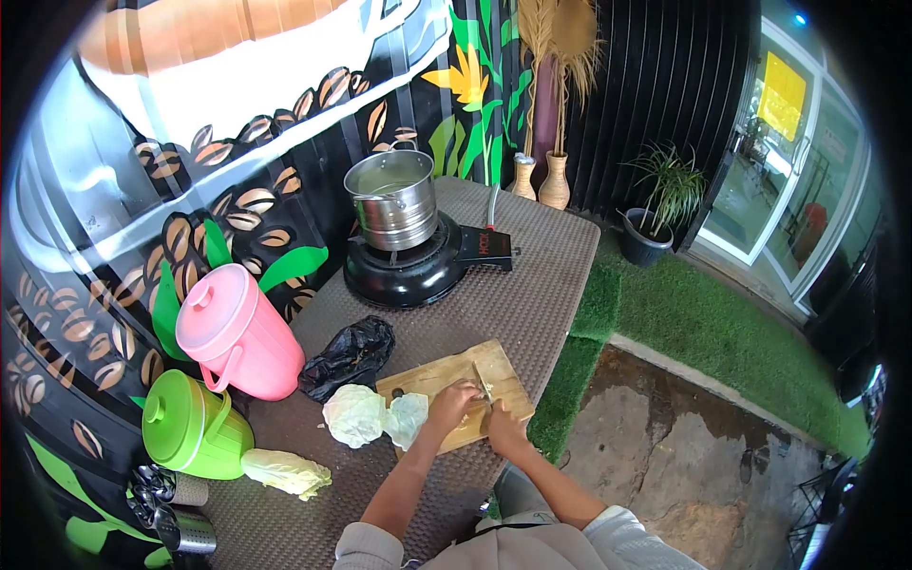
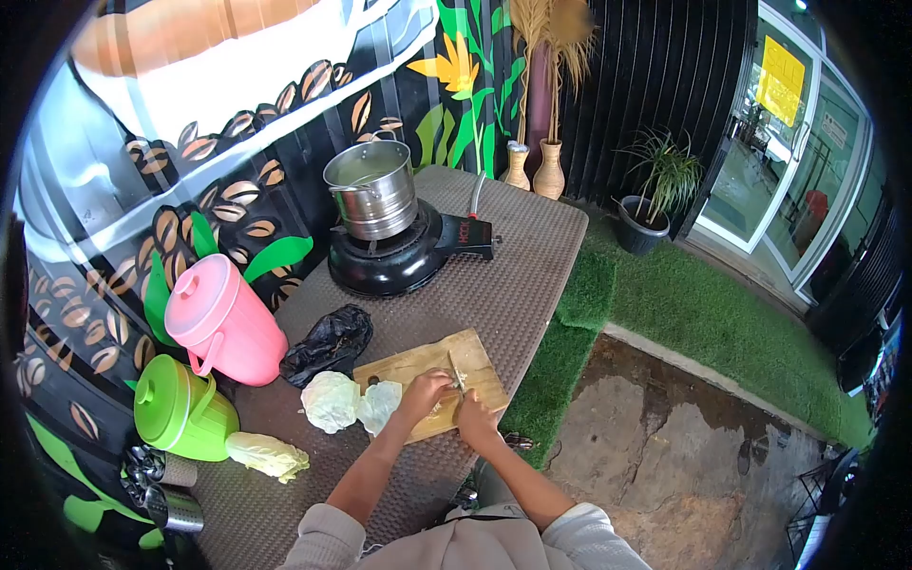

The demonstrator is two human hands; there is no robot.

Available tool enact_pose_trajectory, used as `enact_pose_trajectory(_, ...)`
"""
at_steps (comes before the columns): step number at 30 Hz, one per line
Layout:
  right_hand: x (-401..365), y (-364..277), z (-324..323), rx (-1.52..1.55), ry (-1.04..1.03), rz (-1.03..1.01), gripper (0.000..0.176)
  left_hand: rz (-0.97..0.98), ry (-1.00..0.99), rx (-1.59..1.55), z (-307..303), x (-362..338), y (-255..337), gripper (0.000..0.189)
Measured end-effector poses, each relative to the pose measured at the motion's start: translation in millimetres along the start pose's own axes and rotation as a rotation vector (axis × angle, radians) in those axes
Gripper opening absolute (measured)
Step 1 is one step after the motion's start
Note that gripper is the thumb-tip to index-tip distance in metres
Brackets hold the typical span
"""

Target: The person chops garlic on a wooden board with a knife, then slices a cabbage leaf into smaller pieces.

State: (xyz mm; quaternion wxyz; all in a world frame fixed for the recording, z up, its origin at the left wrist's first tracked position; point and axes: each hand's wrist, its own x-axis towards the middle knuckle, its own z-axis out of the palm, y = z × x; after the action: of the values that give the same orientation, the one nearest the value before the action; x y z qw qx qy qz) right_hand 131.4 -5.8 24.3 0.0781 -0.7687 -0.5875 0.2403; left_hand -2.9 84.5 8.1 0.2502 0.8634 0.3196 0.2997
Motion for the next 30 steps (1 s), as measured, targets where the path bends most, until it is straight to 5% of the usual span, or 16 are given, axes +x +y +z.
enact_pose_trajectory(3, 24, 12, -16, 0.109, 0.040, -0.114, 0.025, -0.026, -0.013, 0.032, 4, 1, -3, 0.017)
enact_pose_trajectory(7, 11, 6, -60, 0.271, -0.294, -0.014, 0.029, -0.079, 0.002, 0.100, 1, 2, 13, 0.020)
enact_pose_trajectory(9, -4, 8, -44, 0.263, -0.238, -0.014, 0.028, -0.071, 0.004, 0.079, 1, 1, 10, 0.021)
enact_pose_trajectory(11, -4, 21, 3, 0.009, 0.088, -0.106, 0.028, -0.069, 0.013, 0.056, 6, 0, 7, 0.022)
enact_pose_trajectory(12, -12, 9, -12, 0.109, -0.019, 0.027, 0.029, -0.021, 0.030, 0.038, 7, -2, 5, 0.021)
enact_pose_trajectory(16, 7, 15, -19, 0.119, -0.006, 0.008, 0.031, 0.025, 0.098, 0.036, 7, -5, 15, 0.018)
enact_pose_trajectory(19, 39, 28, -40, 0.129, -0.036, -0.092, 0.031, 0.018, 0.079, 0.028, 6, -6, 20, 0.017)
enact_pose_trajectory(21, 50, 28, -57, -0.083, -0.232, -0.298, 0.031, -0.030, 0.061, 0.007, 6, -5, 22, 0.016)
enact_pose_trajectory(23, 39, 21, -57, -0.112, -0.218, -0.301, 0.030, -0.073, 0.046, -0.015, 6, -2, 21, 0.016)
enact_pose_trajectory(25, 15, 19, -32, -0.055, 0.044, -0.163, 0.028, -0.050, 0.064, -0.036, 6, -2, 20, 0.015)
enact_pose_trajectory(30, -21, 7, -10, 0.054, 0.100, 0.009, 0.026, 0.027, 0.142, 0.004, 6, -6, 17, 0.015)
